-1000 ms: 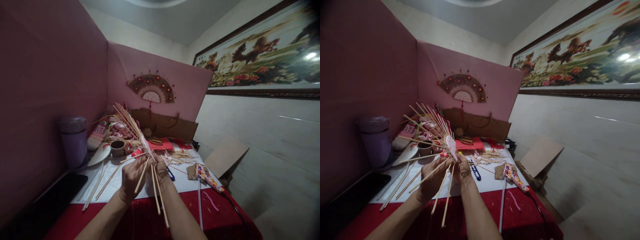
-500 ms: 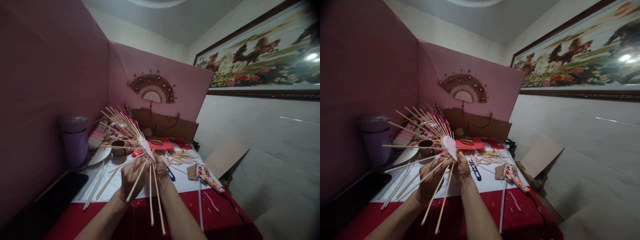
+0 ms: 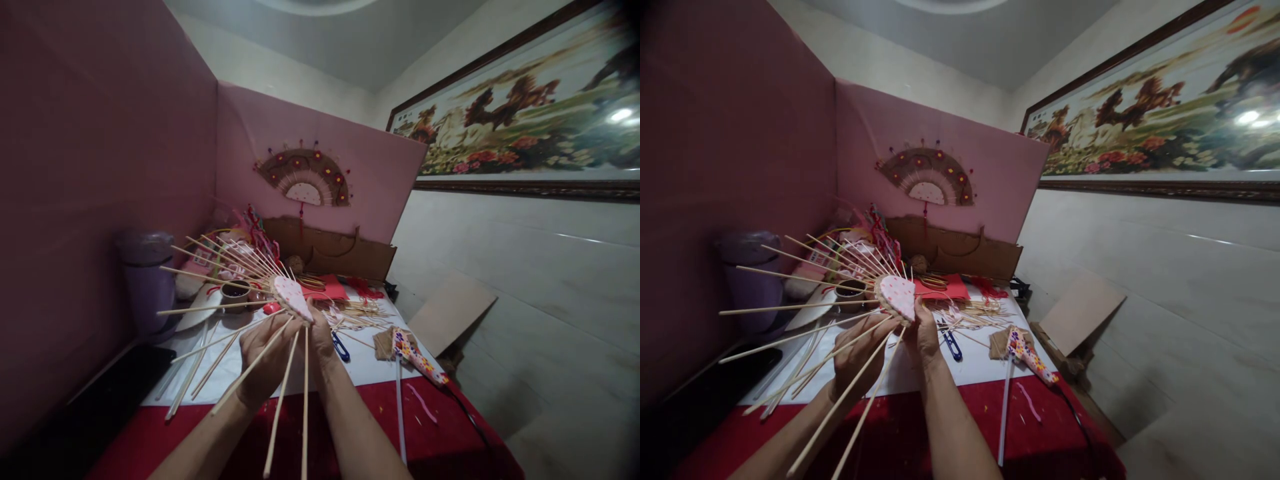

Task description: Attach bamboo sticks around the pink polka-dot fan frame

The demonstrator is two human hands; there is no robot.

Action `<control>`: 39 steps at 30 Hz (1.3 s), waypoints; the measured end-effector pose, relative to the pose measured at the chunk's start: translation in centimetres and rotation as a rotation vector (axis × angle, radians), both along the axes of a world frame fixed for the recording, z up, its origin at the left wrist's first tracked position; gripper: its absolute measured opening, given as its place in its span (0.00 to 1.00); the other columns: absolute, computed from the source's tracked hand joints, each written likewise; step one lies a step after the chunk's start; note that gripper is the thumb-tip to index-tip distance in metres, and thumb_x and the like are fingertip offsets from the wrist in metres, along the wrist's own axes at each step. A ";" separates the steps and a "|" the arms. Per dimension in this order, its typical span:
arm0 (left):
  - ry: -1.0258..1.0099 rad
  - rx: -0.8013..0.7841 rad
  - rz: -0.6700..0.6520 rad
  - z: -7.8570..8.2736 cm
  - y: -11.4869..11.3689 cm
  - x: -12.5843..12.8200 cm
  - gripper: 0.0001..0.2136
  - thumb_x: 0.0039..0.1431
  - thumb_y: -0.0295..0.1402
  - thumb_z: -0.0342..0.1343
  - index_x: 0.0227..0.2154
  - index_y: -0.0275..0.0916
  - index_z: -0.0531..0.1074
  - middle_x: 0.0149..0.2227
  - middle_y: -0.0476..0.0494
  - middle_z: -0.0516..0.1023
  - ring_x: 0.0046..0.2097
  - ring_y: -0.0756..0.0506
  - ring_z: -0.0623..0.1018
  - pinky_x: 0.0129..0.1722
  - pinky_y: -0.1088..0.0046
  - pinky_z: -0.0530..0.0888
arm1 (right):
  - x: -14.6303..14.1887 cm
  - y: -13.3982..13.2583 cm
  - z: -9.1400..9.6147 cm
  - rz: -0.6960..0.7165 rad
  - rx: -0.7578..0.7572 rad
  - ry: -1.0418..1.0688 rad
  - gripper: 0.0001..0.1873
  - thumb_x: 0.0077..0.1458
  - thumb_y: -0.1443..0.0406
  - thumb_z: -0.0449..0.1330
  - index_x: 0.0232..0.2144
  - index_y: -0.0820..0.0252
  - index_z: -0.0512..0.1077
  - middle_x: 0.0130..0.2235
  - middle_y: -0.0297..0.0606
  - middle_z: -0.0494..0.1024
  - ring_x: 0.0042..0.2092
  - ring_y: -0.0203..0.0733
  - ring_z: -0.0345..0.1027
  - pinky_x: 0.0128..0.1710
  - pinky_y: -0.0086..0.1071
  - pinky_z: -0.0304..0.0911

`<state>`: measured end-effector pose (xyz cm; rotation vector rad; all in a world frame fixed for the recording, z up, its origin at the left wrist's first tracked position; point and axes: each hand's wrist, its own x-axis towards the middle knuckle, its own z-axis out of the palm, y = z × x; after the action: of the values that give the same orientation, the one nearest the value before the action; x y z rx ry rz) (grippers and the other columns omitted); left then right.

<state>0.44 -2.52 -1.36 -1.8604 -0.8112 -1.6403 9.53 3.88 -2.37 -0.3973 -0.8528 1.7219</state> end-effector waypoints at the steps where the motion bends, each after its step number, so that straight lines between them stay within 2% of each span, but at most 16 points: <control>1: -0.007 -0.003 -0.032 0.0 0.0 0.0 0.09 0.55 0.22 0.50 0.36 0.40 0.71 0.30 0.46 0.78 0.33 0.49 0.78 0.35 0.76 0.71 | 0.0 0.1 -0.1 0.000 0.007 0.022 0.17 0.50 0.54 0.58 0.36 0.62 0.70 0.29 0.38 0.76 0.27 0.38 0.69 0.23 0.29 0.64; 4: -0.040 -0.020 -0.052 0.0 0.0 -0.2 0.11 0.56 0.22 0.50 0.37 0.40 0.72 0.31 0.46 0.78 0.35 0.49 0.77 0.37 0.74 0.71 | 0.0 0.3 -0.4 -0.010 0.030 0.077 0.13 0.50 0.57 0.59 0.33 0.61 0.70 0.26 0.35 0.75 0.22 0.33 0.64 0.19 0.26 0.59; 7: -0.172 -0.070 -0.030 0.2 0.1 -0.3 0.09 0.55 0.22 0.51 0.34 0.41 0.74 0.31 0.47 0.79 0.37 0.48 0.77 0.38 0.73 0.71 | 0.1 0.3 -0.5 -0.018 0.061 0.066 0.13 0.50 0.56 0.58 0.29 0.61 0.69 0.21 0.32 0.71 0.18 0.30 0.58 0.17 0.24 0.53; 9: -0.382 -0.140 -0.069 0.7 0.3 -0.4 0.06 0.54 0.25 0.53 0.30 0.40 0.74 0.28 0.48 0.77 0.33 0.49 0.76 0.35 0.74 0.71 | 0.2 0.3 -0.5 -0.040 0.123 0.024 0.16 0.50 0.54 0.57 0.27 0.62 0.68 0.19 0.31 0.70 0.18 0.29 0.56 0.17 0.23 0.51; 11: -0.684 -0.239 -0.178 1.4 0.5 -0.5 0.03 0.52 0.27 0.56 0.26 0.38 0.74 0.24 0.50 0.74 0.26 0.51 0.73 0.28 0.76 0.69 | 0.1 0.1 -0.5 -0.094 0.211 -0.053 0.18 0.51 0.51 0.56 0.27 0.62 0.68 0.19 0.32 0.70 0.17 0.29 0.54 0.17 0.23 0.49; 14: -1.097 -0.332 -0.452 2.7 0.9 -0.8 0.03 0.47 0.29 0.60 0.26 0.36 0.72 0.20 0.53 0.71 0.21 0.54 0.69 0.21 0.78 0.67 | 0.0 -0.4 -0.6 -0.289 0.350 -0.254 0.17 0.51 0.53 0.57 0.33 0.61 0.69 0.19 0.30 0.70 0.18 0.29 0.53 0.18 0.24 0.49; 17: -1.263 -0.334 -0.604 3.7 0.9 -1.0 0.07 0.44 0.29 0.63 0.26 0.36 0.71 0.21 0.53 0.71 0.21 0.54 0.70 0.21 0.78 0.68 | 0.2 -1.1 -0.9 -0.660 0.501 -0.498 0.11 0.52 0.59 0.58 0.35 0.59 0.68 0.23 0.30 0.69 0.24 0.33 0.59 0.24 0.26 0.55; 19: -1.235 -0.324 -0.608 4.1 0.7 -1.0 0.06 0.44 0.29 0.63 0.26 0.36 0.71 0.21 0.53 0.71 0.21 0.54 0.70 0.21 0.78 0.68 | 0.6 -1.5 -1.0 -0.901 0.617 -0.609 0.05 0.53 0.62 0.57 0.32 0.58 0.67 0.26 0.32 0.69 0.28 0.35 0.61 0.29 0.28 0.57; 22: -1.097 -0.319 -0.575 4.3 0.3 -0.5 0.05 0.45 0.29 0.62 0.26 0.37 0.72 0.22 0.52 0.72 0.23 0.53 0.71 0.23 0.77 0.69 | 1.1 -2.0 -0.9 -1.152 0.800 -0.653 0.02 0.54 0.66 0.55 0.32 0.58 0.65 0.30 0.34 0.67 0.31 0.36 0.61 0.33 0.31 0.58; 26: -0.881 -0.346 -0.484 4.9 0.1 0.1 0.03 0.47 0.29 0.60 0.26 0.38 0.72 0.24 0.51 0.74 0.26 0.52 0.72 0.25 0.78 0.69 | 1.2 -2.8 0.8 -1.343 0.988 -0.682 0.12 0.53 0.65 0.56 0.41 0.59 0.63 0.40 0.43 0.67 0.42 0.44 0.62 0.42 0.41 0.59; 29: -0.793 -0.335 -0.435 5.9 0.3 0.4 0.01 0.48 0.28 0.59 0.26 0.38 0.72 0.23 0.51 0.73 0.26 0.52 0.71 0.25 0.79 0.68 | 1.2 -3.4 2.8 -1.358 1.063 -0.836 0.18 0.52 0.63 0.57 0.46 0.61 0.62 0.45 0.48 0.67 0.49 0.49 0.60 0.47 0.46 0.55; 33: -0.851 -0.346 -0.614 7.4 0.3 1.1 0.02 0.48 0.27 0.59 0.26 0.38 0.72 0.24 0.51 0.73 0.26 0.52 0.71 0.25 0.78 0.69 | 1.8 -3.8 4.8 -1.332 1.027 -0.990 0.19 0.54 0.59 0.56 0.47 0.61 0.64 0.45 0.47 0.70 0.48 0.49 0.59 0.49 0.46 0.53; 36: -0.879 -0.384 -0.720 7.9 0.0 1.5 0.02 0.47 0.27 0.59 0.25 0.37 0.72 0.24 0.51 0.73 0.24 0.53 0.70 0.23 0.79 0.69 | 2.9 -3.9 5.6 -1.290 1.058 -0.992 0.15 0.56 0.60 0.53 0.44 0.58 0.68 0.42 0.43 0.73 0.46 0.46 0.61 0.47 0.43 0.55; 39: -0.878 -0.401 -0.732 7.6 -0.3 1.6 0.03 0.45 0.27 0.61 0.25 0.36 0.72 0.22 0.51 0.72 0.22 0.54 0.69 0.21 0.79 0.67 | 4.1 -3.9 5.8 -1.202 1.147 -0.916 0.10 0.57 0.65 0.52 0.39 0.56 0.71 0.38 0.38 0.75 0.43 0.43 0.63 0.46 0.40 0.57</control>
<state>2.05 -2.80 6.19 -1.7568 -0.8731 -3.0643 13.61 -0.04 3.42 -0.6776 -1.5972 -0.2388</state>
